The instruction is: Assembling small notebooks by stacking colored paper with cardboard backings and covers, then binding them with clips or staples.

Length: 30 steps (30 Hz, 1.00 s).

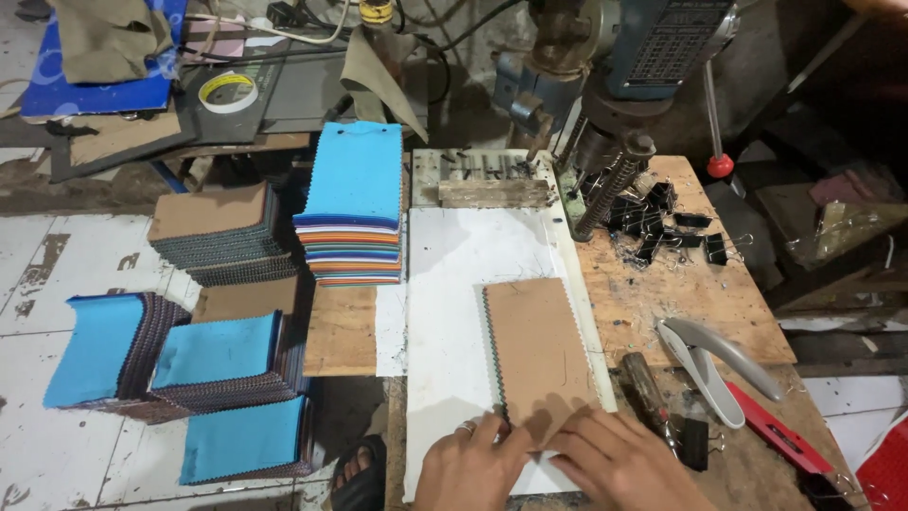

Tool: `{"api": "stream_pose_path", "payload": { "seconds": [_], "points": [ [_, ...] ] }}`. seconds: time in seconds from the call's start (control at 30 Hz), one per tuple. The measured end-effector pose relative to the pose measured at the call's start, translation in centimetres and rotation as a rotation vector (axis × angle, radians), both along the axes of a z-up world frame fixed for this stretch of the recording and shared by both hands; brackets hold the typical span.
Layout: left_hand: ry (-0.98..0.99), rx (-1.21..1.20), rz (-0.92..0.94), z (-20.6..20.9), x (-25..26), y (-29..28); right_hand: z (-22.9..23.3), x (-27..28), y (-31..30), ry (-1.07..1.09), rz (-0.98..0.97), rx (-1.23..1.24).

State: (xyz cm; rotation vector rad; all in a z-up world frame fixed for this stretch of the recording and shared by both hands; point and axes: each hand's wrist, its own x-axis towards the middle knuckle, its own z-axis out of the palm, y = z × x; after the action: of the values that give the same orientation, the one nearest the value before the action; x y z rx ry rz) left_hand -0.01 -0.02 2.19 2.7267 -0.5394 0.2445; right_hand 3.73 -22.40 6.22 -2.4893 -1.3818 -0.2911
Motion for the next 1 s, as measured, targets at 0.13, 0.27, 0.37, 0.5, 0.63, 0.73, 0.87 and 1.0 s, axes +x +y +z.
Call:
{"api": "stream_pose_path", "payload": {
  "seconds": [0.13, 0.27, 0.37, 0.5, 0.63, 0.73, 0.87, 1.0],
  "points": [
    [-0.254, 0.012, 0.052, -1.8, 0.0, -0.2, -0.7, -0.4, -2.5, 0.097, -0.231, -0.011],
    [-0.273, 0.012, 0.058, -1.9, 0.1, -0.4, -0.5, -0.5, -3.7, 0.072, -0.415, -0.031],
    [-0.288, 0.015, 0.064, -1.4, 0.1, -0.5, 0.6, -0.7, -3.2, 0.182, -0.537, -0.037],
    [-0.464, -0.036, 0.060, -0.2, 0.3, -0.4, -1.6, -0.1, -3.4, -0.020, -0.433, 0.080],
    [-0.382, -0.046, 0.041, -2.3, 0.2, -0.7, -2.3, 0.3, -4.5, -0.350, 0.049, -0.164],
    [-0.440, -0.099, 0.091, -0.9, -0.3, -0.5, -4.8, -1.1, -2.8, -0.096, -0.679, 0.121],
    [-0.107, -0.195, -0.047, 1.5, -0.8, 0.4, -10.5, 1.9, -5.2, -0.138, -0.620, 0.093],
    [0.092, -0.282, 0.001, 4.9, -1.7, 1.8, -10.5, 2.2, 1.4, -0.110, -0.466, 0.210]
  ]
}}
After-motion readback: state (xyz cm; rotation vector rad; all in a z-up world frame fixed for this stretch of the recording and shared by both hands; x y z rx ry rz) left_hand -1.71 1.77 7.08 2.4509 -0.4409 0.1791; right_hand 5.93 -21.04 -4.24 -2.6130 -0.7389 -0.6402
